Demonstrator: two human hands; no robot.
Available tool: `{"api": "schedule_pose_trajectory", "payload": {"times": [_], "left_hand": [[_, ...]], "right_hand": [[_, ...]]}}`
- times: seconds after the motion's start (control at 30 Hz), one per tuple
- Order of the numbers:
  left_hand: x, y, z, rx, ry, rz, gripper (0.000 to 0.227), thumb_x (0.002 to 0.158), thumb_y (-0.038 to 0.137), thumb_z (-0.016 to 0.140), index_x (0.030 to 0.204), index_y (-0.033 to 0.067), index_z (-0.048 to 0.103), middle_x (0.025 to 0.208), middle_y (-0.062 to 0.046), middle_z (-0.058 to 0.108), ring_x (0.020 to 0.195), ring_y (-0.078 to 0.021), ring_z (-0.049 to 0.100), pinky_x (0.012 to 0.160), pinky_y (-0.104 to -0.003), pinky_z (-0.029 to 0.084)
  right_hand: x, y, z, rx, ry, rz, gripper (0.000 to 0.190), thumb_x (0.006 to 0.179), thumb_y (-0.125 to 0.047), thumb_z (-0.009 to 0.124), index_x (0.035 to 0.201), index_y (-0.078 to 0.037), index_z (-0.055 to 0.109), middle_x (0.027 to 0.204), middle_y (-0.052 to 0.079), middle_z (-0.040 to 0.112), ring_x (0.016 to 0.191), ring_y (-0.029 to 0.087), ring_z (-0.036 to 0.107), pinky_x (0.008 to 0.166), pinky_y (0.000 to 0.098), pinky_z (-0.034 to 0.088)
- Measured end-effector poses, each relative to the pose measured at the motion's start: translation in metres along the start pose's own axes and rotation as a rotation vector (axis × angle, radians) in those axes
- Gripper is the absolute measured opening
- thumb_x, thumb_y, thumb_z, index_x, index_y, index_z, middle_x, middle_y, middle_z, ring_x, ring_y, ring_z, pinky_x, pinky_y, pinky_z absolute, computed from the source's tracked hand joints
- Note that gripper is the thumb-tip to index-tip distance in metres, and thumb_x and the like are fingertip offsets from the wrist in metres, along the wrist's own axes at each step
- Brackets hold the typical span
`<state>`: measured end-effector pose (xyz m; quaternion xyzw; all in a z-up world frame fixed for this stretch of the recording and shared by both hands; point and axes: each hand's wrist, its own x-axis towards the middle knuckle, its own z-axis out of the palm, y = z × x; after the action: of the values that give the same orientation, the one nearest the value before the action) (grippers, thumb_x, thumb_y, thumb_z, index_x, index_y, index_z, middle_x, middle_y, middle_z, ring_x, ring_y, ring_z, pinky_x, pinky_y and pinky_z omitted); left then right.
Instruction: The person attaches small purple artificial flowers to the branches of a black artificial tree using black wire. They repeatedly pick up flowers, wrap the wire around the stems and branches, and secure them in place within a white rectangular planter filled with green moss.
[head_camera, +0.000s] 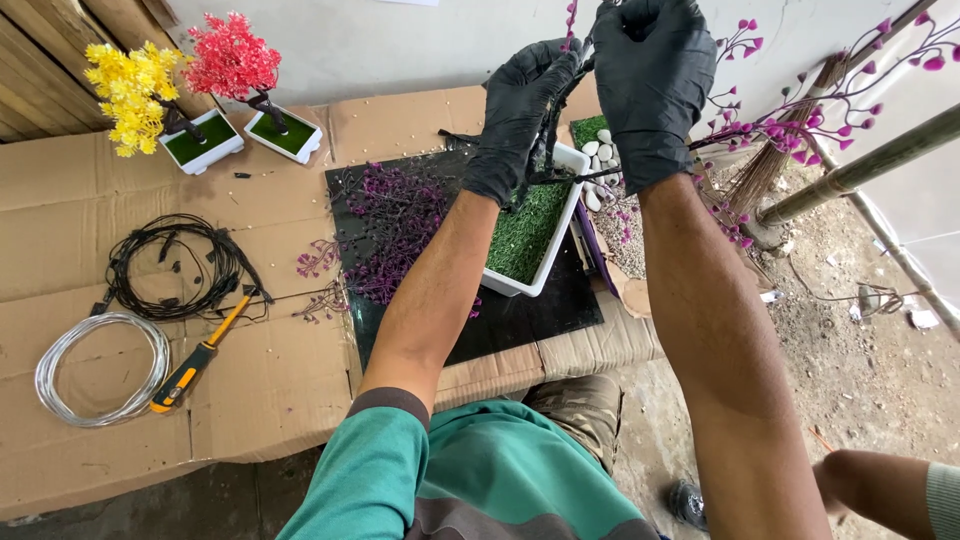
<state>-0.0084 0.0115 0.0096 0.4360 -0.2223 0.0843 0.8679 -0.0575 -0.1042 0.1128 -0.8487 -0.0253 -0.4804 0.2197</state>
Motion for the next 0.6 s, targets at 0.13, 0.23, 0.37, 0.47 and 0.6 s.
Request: {"api": "schedule_pose_trajectory", "payload": {"times": [0.13, 0.23, 0.37, 0.47, 0.6], "left_hand": [[0.01, -0.032, -0.011, -0.01, -0.01, 0.003, 0.029, 0.089, 0.017, 0.086, 0.116, 0.0084, 0.08, 0.115, -0.013, 0.08, 0.112, -0.028, 0.075, 0.106, -0.045, 0.063], [0.009, -0.026, -0.011, 0.045, 0.05, -0.114, 0.029, 0.085, 0.021, 0.087, 0.11, 0.0074, 0.082, 0.109, -0.011, 0.082, 0.106, -0.0235, 0.077, 0.106, -0.041, 0.062], [0.005, -0.021, -0.01, -0.033, 0.016, -0.059, 0.026, 0.089, 0.014, 0.084, 0.112, 0.0039, 0.08, 0.113, -0.014, 0.08, 0.109, -0.0256, 0.075, 0.103, -0.041, 0.063], [0.004, -0.017, -0.011, -0.049, 0.027, -0.052, 0.025, 0.089, 0.011, 0.084, 0.112, 0.0027, 0.08, 0.112, -0.014, 0.08, 0.108, -0.0249, 0.075, 0.102, -0.041, 0.064], [-0.001, -0.009, -0.011, 0.009, 0.021, -0.04, 0.026, 0.09, 0.011, 0.083, 0.115, 0.0034, 0.078, 0.114, -0.013, 0.08, 0.111, -0.0247, 0.074, 0.104, -0.04, 0.062]], "right_hand": [[-0.006, -0.004, -0.003, 0.062, 0.052, -0.063, 0.03, 0.092, -0.024, 0.085, 0.088, -0.02, 0.056, 0.079, -0.006, 0.064, 0.067, 0.022, 0.061, 0.057, 0.0475, 0.047], [-0.009, -0.007, -0.003, 0.053, 0.053, -0.086, 0.032, 0.09, -0.02, 0.087, 0.1, -0.02, 0.057, 0.083, -0.006, 0.063, 0.07, 0.018, 0.063, 0.06, 0.0448, 0.048], [-0.011, -0.018, -0.008, -0.033, 0.041, -0.025, 0.039, 0.094, -0.026, 0.084, 0.113, -0.019, 0.05, 0.094, -0.001, 0.058, 0.071, 0.019, 0.06, 0.061, 0.0442, 0.049], [-0.026, -0.006, -0.004, -0.044, -0.038, 0.033, 0.071, 0.107, -0.032, 0.081, 0.143, -0.02, 0.02, 0.127, 0.006, 0.055, 0.091, 0.017, 0.061, 0.081, 0.0404, 0.055], [-0.029, -0.076, -0.057, 0.083, -0.037, 0.0, 0.064, 0.099, -0.008, 0.08, 0.138, -0.008, 0.03, 0.127, 0.016, 0.049, 0.115, 0.028, 0.058, 0.102, 0.0488, 0.06]]}}
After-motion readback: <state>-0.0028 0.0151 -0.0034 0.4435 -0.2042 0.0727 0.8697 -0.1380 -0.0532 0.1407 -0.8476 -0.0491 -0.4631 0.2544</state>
